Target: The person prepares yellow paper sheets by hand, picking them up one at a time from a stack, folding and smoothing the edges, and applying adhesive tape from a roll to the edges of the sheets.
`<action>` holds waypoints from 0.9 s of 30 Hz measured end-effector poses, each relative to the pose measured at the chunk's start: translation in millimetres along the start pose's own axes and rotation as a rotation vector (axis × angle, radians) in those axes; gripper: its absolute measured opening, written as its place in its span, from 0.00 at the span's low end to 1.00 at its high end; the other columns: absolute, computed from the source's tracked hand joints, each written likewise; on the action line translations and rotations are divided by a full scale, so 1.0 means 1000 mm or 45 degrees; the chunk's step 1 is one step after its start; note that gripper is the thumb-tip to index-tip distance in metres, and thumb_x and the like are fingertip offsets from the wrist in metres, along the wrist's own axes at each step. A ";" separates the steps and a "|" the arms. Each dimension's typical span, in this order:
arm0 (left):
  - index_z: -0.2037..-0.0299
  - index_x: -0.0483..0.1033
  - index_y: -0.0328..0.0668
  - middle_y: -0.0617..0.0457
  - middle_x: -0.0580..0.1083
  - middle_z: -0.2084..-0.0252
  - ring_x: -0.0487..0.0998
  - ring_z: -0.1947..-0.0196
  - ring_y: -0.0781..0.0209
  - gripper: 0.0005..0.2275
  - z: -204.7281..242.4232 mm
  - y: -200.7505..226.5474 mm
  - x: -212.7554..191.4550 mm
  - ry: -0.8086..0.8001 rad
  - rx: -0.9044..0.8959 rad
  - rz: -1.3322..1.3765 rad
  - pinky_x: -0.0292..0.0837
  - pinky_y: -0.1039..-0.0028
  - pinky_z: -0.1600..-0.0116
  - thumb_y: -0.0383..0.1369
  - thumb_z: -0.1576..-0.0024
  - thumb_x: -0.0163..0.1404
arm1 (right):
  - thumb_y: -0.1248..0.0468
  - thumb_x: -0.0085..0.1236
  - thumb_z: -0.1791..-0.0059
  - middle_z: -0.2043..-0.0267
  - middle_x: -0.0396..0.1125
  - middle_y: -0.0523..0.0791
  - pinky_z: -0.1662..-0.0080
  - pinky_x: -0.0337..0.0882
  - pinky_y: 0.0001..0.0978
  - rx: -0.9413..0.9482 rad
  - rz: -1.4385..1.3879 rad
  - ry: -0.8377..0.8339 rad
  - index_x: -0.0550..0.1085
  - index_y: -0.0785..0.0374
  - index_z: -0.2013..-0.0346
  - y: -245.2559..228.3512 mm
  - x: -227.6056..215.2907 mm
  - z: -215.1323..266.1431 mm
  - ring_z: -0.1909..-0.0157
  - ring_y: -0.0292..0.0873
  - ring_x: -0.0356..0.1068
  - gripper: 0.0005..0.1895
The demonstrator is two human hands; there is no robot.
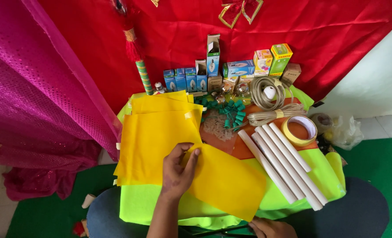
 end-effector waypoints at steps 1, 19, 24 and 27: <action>0.59 0.77 0.36 0.55 0.78 0.62 0.78 0.58 0.69 0.07 -0.003 -0.002 0.000 0.035 -0.001 -0.057 0.75 0.80 0.51 0.32 0.41 0.56 | 0.43 0.66 0.61 0.77 0.78 0.34 0.71 0.71 0.40 0.128 -0.014 -0.011 0.85 0.23 0.67 -0.002 -0.006 -0.002 0.76 0.44 0.76 0.09; 0.58 0.73 0.45 0.60 0.78 0.65 0.54 0.87 0.72 0.04 0.005 -0.020 -0.006 0.119 0.052 -0.304 0.57 0.78 0.78 0.33 0.38 0.52 | 0.39 0.69 0.63 0.65 0.83 0.22 0.64 0.77 0.25 0.004 -0.056 -0.183 0.87 0.19 0.66 0.000 -0.031 -0.002 0.57 0.24 0.81 0.10; 0.57 0.73 0.45 0.63 0.70 0.72 0.53 0.85 0.73 0.06 0.010 -0.030 -0.011 0.228 0.023 -0.300 0.54 0.78 0.78 0.36 0.37 0.51 | 0.47 0.61 0.54 0.58 0.80 0.19 0.69 0.77 0.24 -0.416 -0.097 -0.180 0.82 0.29 0.52 -0.035 -0.071 -0.006 0.62 0.26 0.78 0.15; 0.56 0.72 0.42 0.58 0.76 0.64 0.68 0.72 0.70 0.07 0.010 -0.028 -0.014 0.297 0.100 -0.245 0.65 0.78 0.65 0.35 0.37 0.51 | 0.55 0.55 0.51 0.70 0.73 0.27 0.60 0.81 0.22 -0.455 -0.271 -0.187 0.80 0.40 0.70 -0.081 -0.119 -0.022 0.67 0.27 0.73 0.07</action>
Point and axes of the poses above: each hand's wrist, its own z-axis away from the middle knuckle, its own x-axis out of the palm, y = z × x, the point moved 7 cm from there along -z, towards the middle knuckle
